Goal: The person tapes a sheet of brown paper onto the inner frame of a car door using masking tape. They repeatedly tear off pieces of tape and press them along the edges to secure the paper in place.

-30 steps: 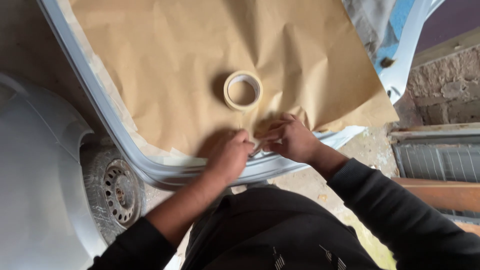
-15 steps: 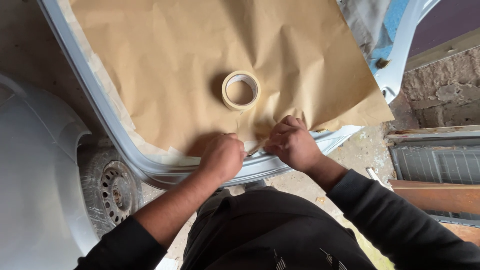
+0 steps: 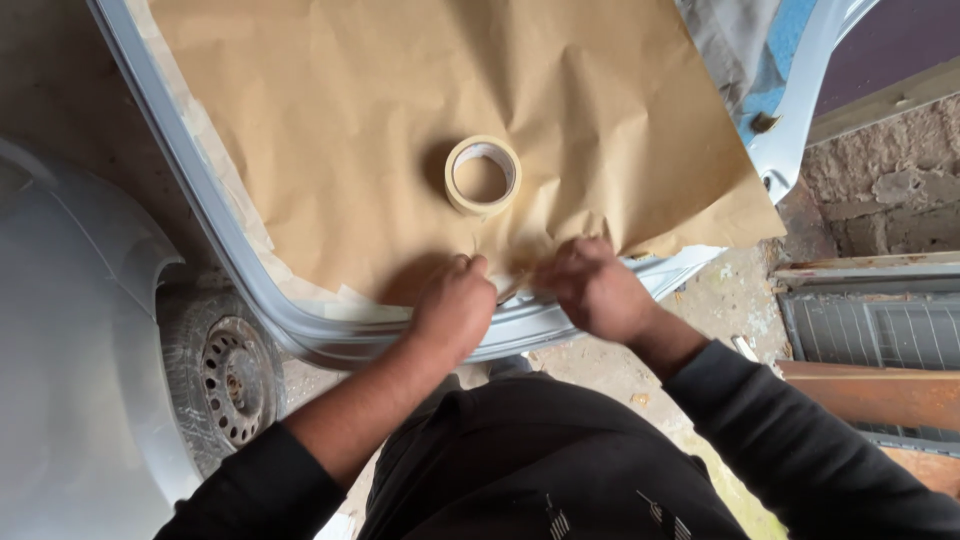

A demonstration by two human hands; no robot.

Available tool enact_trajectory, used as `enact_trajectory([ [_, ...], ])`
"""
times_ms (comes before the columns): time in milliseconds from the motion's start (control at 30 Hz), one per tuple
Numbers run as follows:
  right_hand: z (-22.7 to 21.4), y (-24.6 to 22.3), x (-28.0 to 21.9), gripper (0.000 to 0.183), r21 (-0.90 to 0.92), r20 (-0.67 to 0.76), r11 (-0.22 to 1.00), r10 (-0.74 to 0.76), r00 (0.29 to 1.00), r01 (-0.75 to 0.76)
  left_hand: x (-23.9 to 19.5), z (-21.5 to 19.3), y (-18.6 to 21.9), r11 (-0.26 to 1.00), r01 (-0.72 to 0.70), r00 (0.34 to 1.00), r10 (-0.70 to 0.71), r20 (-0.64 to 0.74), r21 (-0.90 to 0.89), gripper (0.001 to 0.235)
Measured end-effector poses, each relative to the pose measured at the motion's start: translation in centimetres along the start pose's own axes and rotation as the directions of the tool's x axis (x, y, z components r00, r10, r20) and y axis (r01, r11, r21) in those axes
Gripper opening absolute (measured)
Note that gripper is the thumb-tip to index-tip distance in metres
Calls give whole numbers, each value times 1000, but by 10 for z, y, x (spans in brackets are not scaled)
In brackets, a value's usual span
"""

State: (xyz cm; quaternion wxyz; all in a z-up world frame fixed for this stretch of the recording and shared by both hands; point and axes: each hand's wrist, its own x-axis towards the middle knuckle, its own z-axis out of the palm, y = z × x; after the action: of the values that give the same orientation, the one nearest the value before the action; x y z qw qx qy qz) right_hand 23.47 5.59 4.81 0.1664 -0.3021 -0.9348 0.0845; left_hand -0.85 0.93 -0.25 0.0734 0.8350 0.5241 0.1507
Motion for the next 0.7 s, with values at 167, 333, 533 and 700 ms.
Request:
enact_trajectory([
  [167, -15, 2, -12, 20, -109, -15, 984, -140, 990, 137, -14, 20, -20, 972, -216, 966, 226, -128, 92, 11],
  [333, -11, -2, -15, 29, -187, -73, 971, -163, 984, 147, -5, -8, -32, 956, -265, 951, 281, -128, 128, 15],
  [533, -30, -12, -21, 32, -232, -18, 967, -113, 993, 106, -6, -25, -41, 924, -379, 922, 382, -64, 50, 28],
  [700, -60, -31, -37, 22, -80, -56, 996, 20, 998, -25, 7, -52, -47, 975, -202, 970, 212, 116, -88, 29],
])
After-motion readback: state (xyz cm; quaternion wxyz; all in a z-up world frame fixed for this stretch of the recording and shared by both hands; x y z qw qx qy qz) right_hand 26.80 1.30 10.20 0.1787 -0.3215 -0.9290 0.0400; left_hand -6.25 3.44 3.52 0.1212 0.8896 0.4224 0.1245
